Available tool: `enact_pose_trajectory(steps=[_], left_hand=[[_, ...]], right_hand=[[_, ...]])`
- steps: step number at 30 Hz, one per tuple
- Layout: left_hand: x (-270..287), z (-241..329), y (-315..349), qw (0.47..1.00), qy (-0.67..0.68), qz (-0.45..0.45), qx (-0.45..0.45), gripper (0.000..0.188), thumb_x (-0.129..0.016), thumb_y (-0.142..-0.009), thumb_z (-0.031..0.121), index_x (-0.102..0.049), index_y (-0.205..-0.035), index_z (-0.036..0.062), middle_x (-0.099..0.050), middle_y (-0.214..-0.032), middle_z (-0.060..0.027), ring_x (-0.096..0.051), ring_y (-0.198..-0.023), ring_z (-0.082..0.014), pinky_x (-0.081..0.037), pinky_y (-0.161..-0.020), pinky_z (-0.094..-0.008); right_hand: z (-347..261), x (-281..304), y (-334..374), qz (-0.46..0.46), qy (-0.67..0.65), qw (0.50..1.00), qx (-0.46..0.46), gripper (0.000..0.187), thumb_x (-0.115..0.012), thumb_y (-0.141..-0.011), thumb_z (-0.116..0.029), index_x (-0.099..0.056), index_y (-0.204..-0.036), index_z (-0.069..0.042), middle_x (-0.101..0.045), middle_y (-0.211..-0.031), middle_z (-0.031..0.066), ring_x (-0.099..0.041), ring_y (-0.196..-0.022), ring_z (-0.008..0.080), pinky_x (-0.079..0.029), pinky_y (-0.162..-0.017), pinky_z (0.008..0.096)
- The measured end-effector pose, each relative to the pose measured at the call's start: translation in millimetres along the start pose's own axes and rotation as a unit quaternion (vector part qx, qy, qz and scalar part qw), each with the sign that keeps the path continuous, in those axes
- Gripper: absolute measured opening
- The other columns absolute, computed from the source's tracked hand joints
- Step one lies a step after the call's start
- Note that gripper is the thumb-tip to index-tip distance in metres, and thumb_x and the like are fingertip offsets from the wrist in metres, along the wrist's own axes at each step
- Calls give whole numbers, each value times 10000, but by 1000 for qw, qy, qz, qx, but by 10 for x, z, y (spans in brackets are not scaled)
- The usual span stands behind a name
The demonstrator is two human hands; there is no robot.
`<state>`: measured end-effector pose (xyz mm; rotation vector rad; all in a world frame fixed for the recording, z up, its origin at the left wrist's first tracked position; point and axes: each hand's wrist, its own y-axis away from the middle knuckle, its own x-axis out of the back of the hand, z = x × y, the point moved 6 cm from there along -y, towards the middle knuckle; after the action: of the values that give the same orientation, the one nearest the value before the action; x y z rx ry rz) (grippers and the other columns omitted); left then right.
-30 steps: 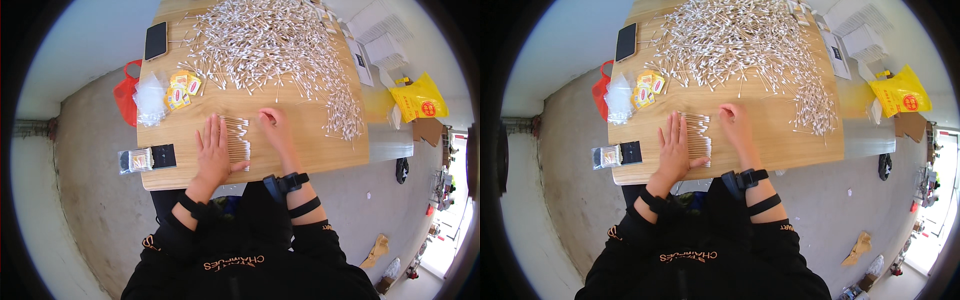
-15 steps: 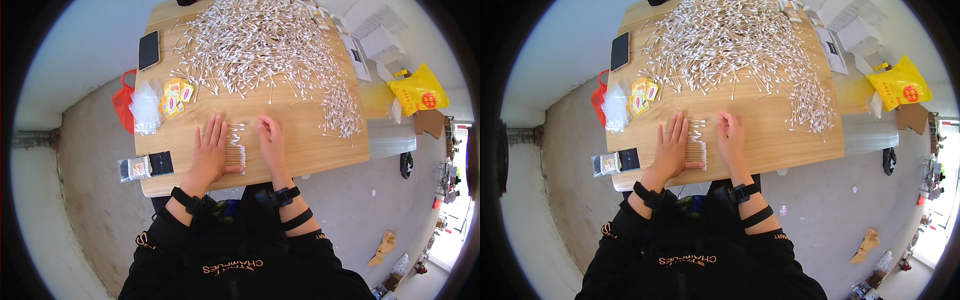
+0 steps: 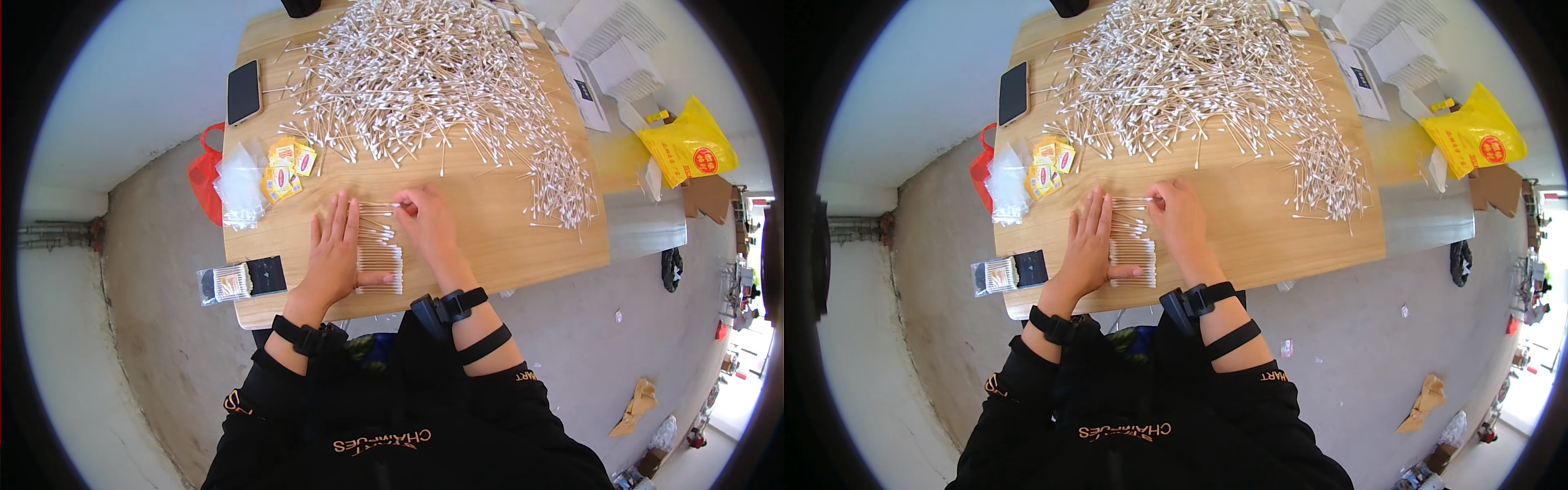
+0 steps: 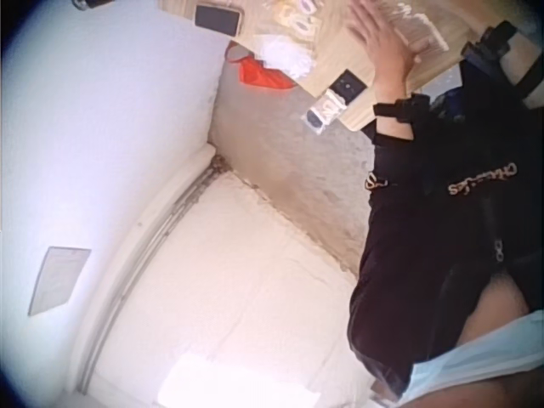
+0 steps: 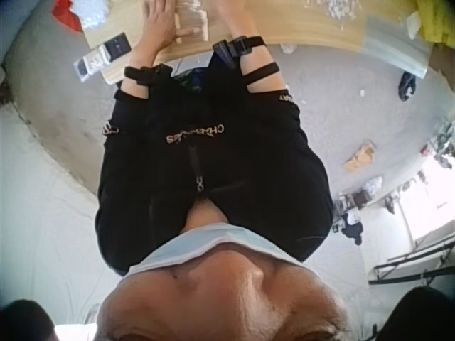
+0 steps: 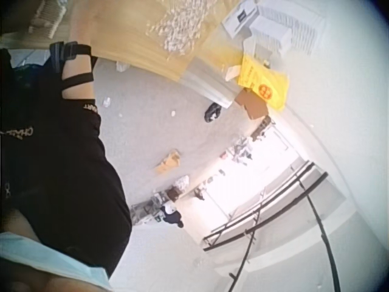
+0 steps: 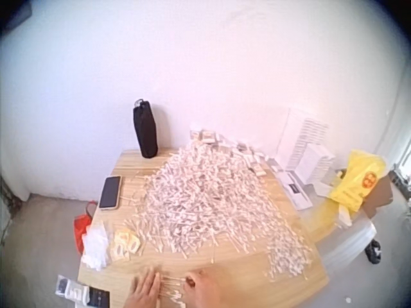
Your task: Organizing and aligning cotton swabs on a wooden table.
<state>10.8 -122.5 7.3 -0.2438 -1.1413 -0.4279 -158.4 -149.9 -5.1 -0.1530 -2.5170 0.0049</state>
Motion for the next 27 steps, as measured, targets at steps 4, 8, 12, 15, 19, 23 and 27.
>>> enact_pose_trajectory(steps=[4,8,12,15,19,23,27], left_hand=[[-18,-30,26,999,-41,-18,-5,1320,-670,-542,767,-209,-1469,-51,-181,-1553,-221,-136,-1462,-326,-119,-1149,-550],[31,24,24,998,-54,-18,-1,1313,-672,-540,762,-219,-1468,-49,-196,-1550,-216,-149,-1459,-324,-124,-1151,-544],[39,25,19,998,-56,-27,12,1309,-712,-540,725,-201,-1478,-32,-175,-1555,-216,-141,-1458,-338,-120,-1152,-543],[68,-7,53,998,-47,-9,45,1317,-743,-545,691,-162,-1491,-16,-133,-1557,-237,-125,-1456,-364,-115,-1151,-547],[43,-153,209,997,13,1,74,1331,-774,-569,642,-93,-1498,-26,-101,-1551,-268,-93,-1453,-392,-97,-1151,-547],[-8,32,186,998,50,21,27,1342,-777,-571,640,-79,-1493,-42,-87,-1545,-288,-101,-1448,-406,-130,-1149,-536],[-74,181,181,994,103,32,2,1353,-769,-563,652,-79,-1487,-55,-90,-1538,-304,-101,-1445,-417,-153,-1149,-524]], right_hand=[[-57,-17,63,9,-9,999,32,104,-689,-798,-107,-669,-899,-119,-603,-831,52,-639,-738,219,-500,-635,356],[-104,34,85,36,-23,999,17,63,-688,-813,-122,-661,-869,-115,-622,-829,52,-645,-723,219,-501,-629,342],[-50,-26,1,21,14,999,-21,49,-680,-826,-140,-667,-867,-116,-627,-819,43,-647,-700,212,-500,-621,333],[-54,-8,-30,-27,12,997,-68,85,-655,-860,-169,-667,-912,-103,-631,-859,41,-650,-799,180,-496,-644,326],[59,58,54,59,-71,992,-81,234,-569,-934,-211,-617,-1111,-65,-604,-1063,97,-613,-974,190,-491,-784,323],[94,-144,246,95,-321,942,-38,431,-455,-996,-247,-420,-1337,13,-448,-1300,185,-457,-1216,273,-353,-1033,367],[-207,-319,295,34,-378,925,-33,465,-437,-1002,-244,-368,-1369,35,-417,-1333,198,-358,-1302,294,-265,-1102,388]])
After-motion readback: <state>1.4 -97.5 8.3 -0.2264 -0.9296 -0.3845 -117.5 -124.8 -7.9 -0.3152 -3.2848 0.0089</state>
